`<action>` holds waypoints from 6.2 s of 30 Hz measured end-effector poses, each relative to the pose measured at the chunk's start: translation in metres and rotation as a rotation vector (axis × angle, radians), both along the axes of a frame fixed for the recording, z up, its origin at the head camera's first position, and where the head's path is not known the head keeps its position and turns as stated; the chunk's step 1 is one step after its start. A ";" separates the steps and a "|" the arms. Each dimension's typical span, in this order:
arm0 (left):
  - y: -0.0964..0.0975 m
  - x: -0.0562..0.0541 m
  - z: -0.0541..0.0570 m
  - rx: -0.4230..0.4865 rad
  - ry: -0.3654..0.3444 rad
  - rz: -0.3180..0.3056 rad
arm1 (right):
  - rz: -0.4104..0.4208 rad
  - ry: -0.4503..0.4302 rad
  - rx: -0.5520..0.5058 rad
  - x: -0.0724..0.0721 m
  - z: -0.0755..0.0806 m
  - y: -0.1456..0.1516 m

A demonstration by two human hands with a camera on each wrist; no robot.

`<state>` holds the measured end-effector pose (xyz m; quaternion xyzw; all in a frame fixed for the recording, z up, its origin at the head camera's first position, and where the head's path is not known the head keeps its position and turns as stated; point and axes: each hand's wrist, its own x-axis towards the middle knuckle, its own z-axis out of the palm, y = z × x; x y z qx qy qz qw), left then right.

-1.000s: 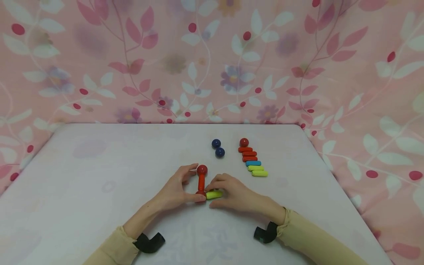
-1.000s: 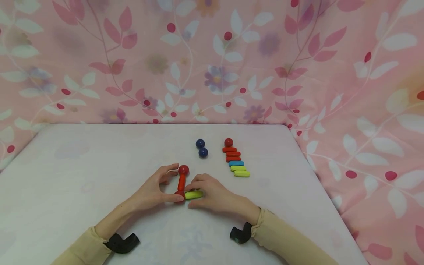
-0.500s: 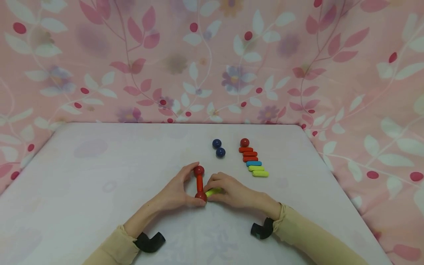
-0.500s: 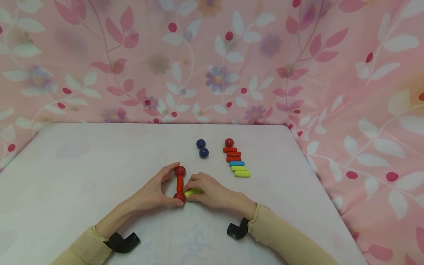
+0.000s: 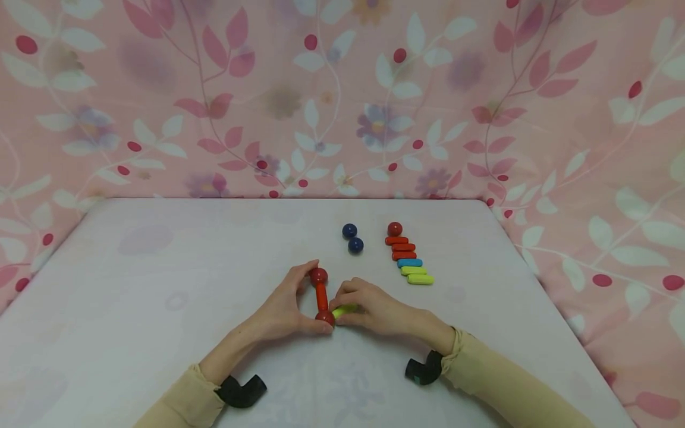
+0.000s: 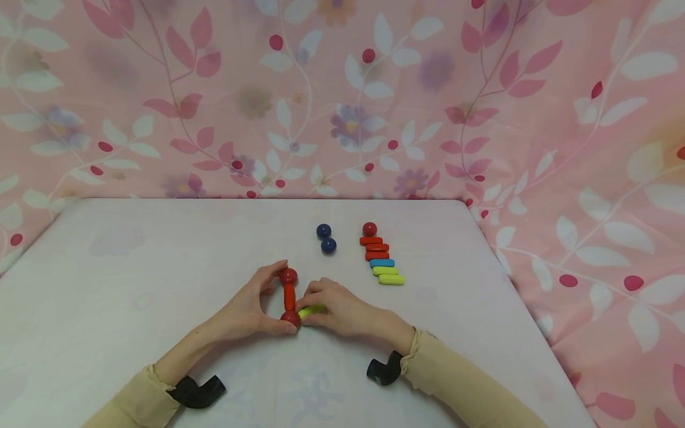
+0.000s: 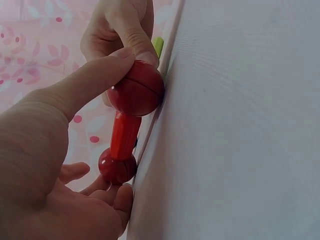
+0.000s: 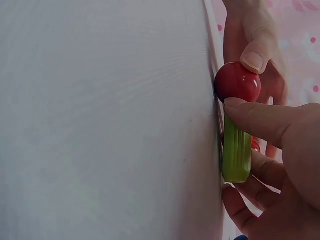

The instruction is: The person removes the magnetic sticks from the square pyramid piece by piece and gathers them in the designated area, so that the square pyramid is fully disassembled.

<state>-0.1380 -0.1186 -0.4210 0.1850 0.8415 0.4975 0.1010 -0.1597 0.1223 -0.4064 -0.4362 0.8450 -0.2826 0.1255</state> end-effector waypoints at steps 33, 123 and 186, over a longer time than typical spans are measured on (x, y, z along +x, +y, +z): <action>0.000 0.000 -0.001 -0.002 0.029 0.007 | -0.424 -0.011 -0.067 -0.035 -0.009 0.026; 0.001 0.003 0.004 -0.032 -0.063 -0.006 | -0.374 -0.199 -0.077 -0.041 0.008 -0.031; -0.002 -0.002 0.000 0.067 -0.035 0.109 | -0.361 -0.058 -0.079 -0.003 0.005 0.024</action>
